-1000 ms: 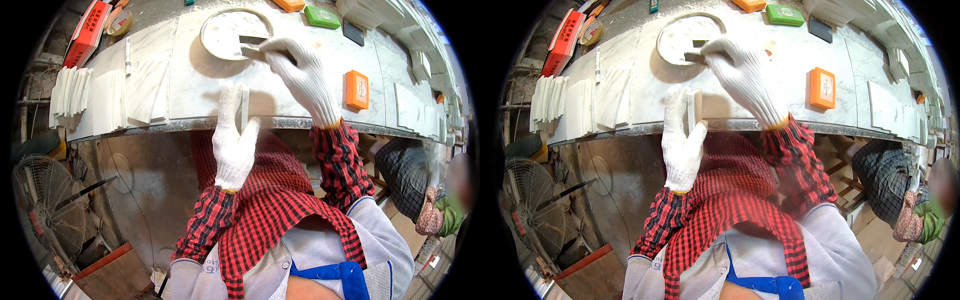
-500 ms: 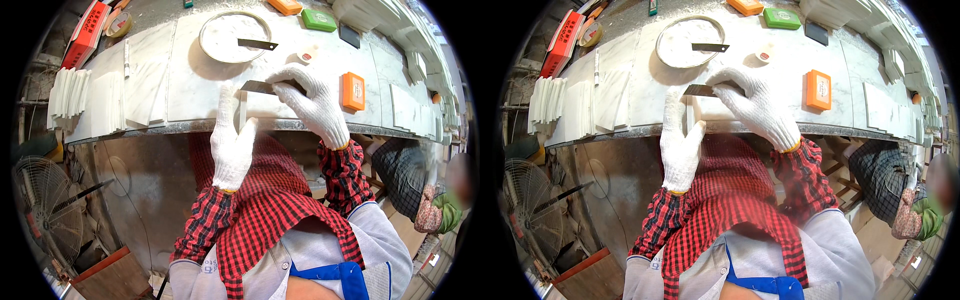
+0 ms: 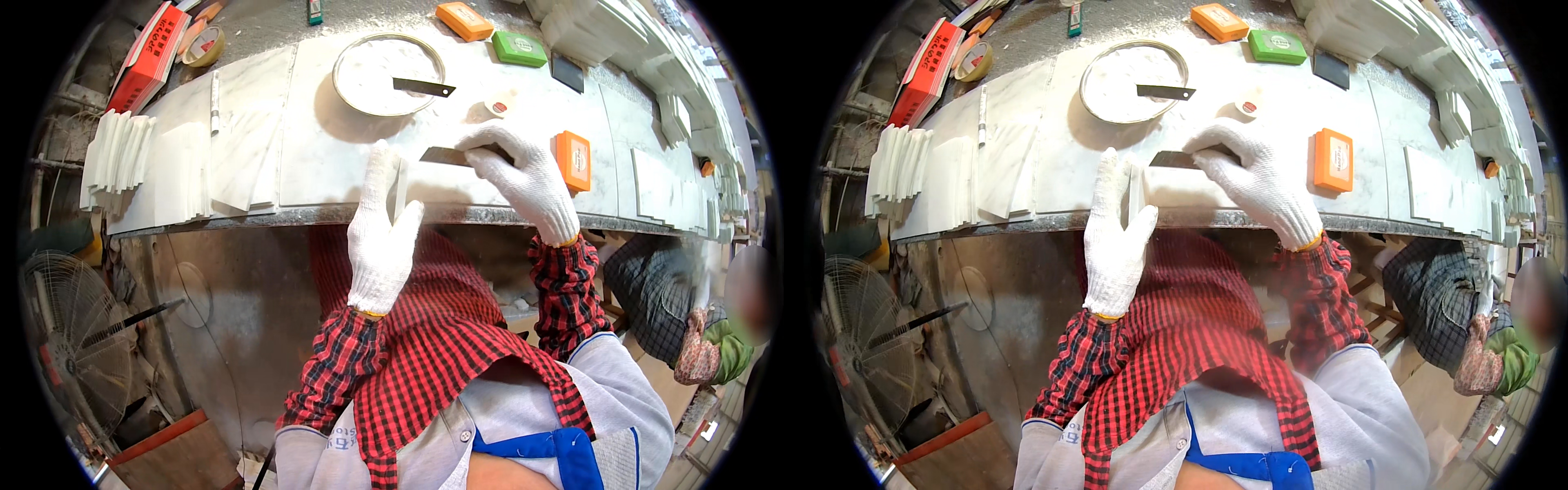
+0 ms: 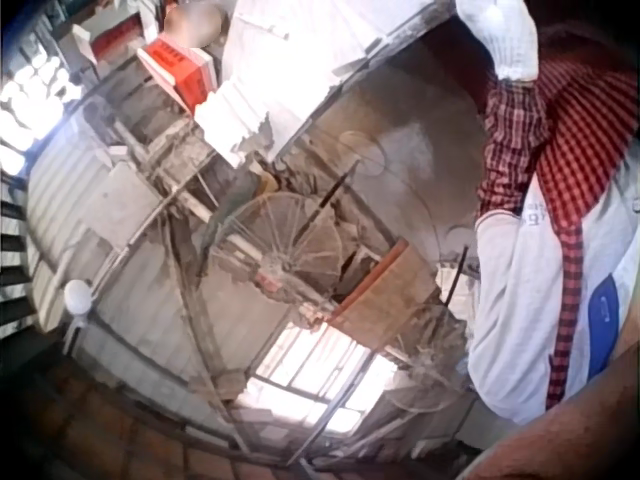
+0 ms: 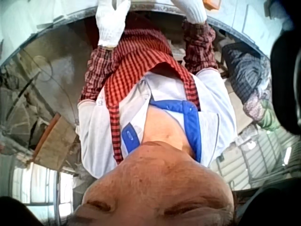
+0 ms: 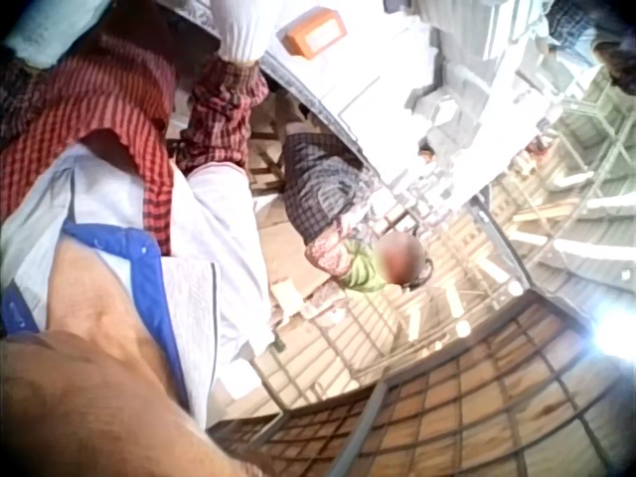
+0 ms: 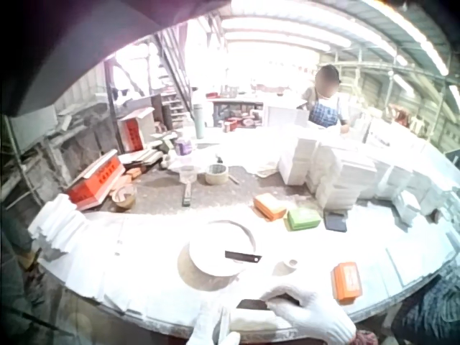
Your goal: The person repeatedly smooths the edges of white rectangular plates using a metal scraper and a small orange block. They also apply a white powder from a bowl and a liquid from a small bottle to the plate edges during the process.
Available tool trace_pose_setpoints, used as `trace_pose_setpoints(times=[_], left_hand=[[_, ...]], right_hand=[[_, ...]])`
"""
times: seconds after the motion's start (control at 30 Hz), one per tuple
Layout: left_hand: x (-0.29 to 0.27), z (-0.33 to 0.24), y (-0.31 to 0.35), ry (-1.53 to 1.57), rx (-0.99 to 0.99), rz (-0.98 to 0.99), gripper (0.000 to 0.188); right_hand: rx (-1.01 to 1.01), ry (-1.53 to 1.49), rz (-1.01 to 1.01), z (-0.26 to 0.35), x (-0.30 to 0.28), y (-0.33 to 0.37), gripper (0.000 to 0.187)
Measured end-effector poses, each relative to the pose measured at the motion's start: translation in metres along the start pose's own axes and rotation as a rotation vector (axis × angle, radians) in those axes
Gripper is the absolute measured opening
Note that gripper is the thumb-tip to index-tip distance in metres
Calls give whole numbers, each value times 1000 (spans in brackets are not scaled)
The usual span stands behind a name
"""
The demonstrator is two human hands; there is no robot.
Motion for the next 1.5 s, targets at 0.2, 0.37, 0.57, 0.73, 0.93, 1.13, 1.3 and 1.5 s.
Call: trace_pose_setpoints(times=[0.2, 0.37, 0.57, 0.73, 0.93, 1.13, 1.3, 1.5], left_hand=[[-3, -2, 0, -97, 43, 26, 76], [1, 4, -2, 74, -54, 44, 79], [1, 1, -2, -12, -24, 71, 80], [3, -1, -2, 112, -38, 80, 81], [1, 4, -3, 59, 9, 77, 82], [3, 11, -2, 207, -63, 88, 81], [3, 3, -3, 118, -27, 97, 82], [2, 6, -3, 67, -10, 97, 81]], right_hand=[[-36, 104, -74, -9, 14, -36, 14], [-121, 387, -64, -6, 56, -70, 19], [-166, 505, 18, -11, 85, -80, 31], [-42, 492, 11, 1, 33, -56, 45], [238, 123, -378, -46, -48, 5, 47], [233, 151, -648, -121, -66, 18, 64], [273, 84, -639, -144, -52, -13, 77], [184, 14, -463, -137, -40, -43, 55]])
Point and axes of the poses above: each hand's wrist, its own y-axis away from the middle knuckle, its own x-axis out of the palm, z = x × y, the point moved 9 cm from there along -y, towards the middle knuckle, and after that the axes turned 10 degrees about -z, right-handed, at the moved point
